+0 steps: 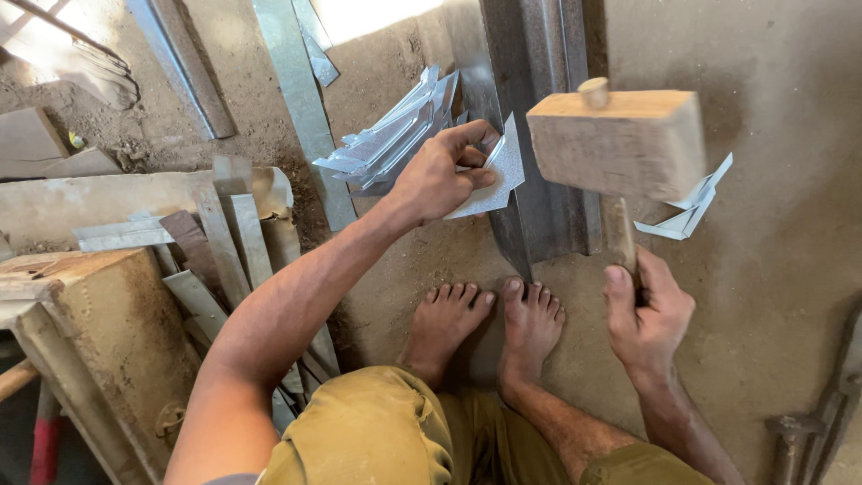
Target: The person sits on the floor and repeatedly hammers small triangular metal pieces against a metal beam using a wooden mallet. The person holds each piece with the left hand and strikes it with the right hand, then places the finished piece aside.
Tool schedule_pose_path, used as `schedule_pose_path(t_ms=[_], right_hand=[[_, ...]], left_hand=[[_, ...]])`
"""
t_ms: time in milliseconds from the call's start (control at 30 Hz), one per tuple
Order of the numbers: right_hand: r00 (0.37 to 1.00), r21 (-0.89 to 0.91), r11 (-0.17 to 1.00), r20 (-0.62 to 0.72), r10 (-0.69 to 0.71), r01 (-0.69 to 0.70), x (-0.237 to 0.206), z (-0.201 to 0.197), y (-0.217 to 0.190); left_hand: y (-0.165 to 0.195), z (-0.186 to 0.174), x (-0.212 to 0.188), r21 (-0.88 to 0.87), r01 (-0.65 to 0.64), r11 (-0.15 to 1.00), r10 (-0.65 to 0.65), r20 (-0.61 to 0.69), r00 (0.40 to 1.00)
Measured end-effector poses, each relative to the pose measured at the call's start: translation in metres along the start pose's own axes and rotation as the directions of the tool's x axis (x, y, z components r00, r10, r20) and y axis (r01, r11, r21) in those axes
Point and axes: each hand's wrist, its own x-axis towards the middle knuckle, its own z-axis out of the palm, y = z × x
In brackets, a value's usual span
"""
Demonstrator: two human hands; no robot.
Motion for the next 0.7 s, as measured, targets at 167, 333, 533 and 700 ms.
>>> schedule_pose_path(t_ms=[167,333,533,700], right_hand=[[0.933,0.237,0.912,-0.216,-0.288,0.336,-0.006,-0.003,0.009],[0.95,-0.197,0.932,-0.008,-0.311,0.304,0.001,0.011,0.019],[0.962,0.142,0.958,-0.144,-0.23,0.25,-0.004,0.004,0.016],[0.955,-0.187,0.936,0.043,-0.295,0.298,-0.006,0.012,0.02]], left_hand=[[0.002,0.001,-0.003,0.022,0.011,1.0,-0.01,-0.025,1.0],[0.003,0.002,-0.003,0.027,-0.045,0.999,0.046,-0.058,0.997],[-0.002,0.007,-0.005,0.04,-0.085,0.996,0.09,-0.122,0.988],[-0.008,0.007,-0.001,0.036,-0.082,0.996,0.086,-0.111,0.99]])
